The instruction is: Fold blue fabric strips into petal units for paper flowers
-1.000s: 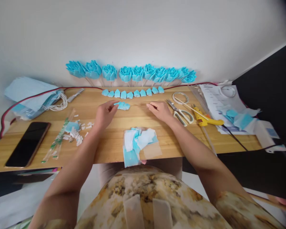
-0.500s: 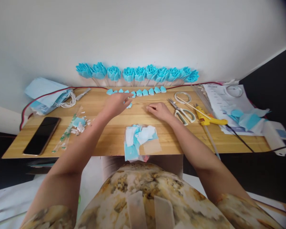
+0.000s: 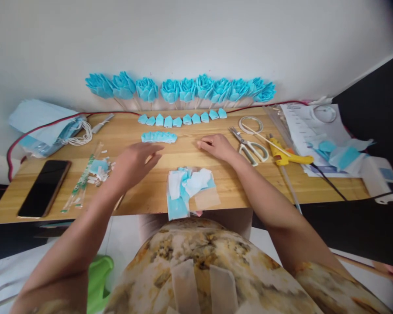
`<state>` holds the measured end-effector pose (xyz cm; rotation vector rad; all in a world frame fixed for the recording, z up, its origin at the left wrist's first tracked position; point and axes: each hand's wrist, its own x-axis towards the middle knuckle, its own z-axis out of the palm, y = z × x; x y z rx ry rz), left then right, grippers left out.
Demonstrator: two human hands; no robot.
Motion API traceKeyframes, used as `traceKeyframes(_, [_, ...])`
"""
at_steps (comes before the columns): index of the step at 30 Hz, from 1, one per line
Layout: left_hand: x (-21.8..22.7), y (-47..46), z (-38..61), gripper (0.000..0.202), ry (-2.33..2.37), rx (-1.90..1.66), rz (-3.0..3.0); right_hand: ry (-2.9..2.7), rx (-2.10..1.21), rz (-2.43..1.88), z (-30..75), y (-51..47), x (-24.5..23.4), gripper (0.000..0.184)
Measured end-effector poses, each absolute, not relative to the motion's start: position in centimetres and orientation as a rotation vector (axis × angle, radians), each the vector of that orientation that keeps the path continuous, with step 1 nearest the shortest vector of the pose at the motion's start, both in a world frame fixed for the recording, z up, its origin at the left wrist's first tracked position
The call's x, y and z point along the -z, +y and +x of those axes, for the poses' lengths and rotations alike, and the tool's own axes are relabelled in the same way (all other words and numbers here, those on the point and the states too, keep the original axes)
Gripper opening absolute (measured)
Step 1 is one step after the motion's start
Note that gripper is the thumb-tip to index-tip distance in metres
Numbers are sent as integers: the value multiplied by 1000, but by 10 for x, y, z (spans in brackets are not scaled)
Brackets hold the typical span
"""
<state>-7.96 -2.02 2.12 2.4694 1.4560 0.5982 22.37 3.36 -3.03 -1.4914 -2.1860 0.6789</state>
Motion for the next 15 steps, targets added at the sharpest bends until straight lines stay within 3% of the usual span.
traceKeyframes(7, [4, -86, -129, 40, 1874, -305, 2607, -2216, -656, -1492, 224, 36, 35, 39])
traceKeyframes(15, [33, -86, -133, 44, 1946, -338, 2484, -2236, -611, -1487, 224, 36, 36, 41])
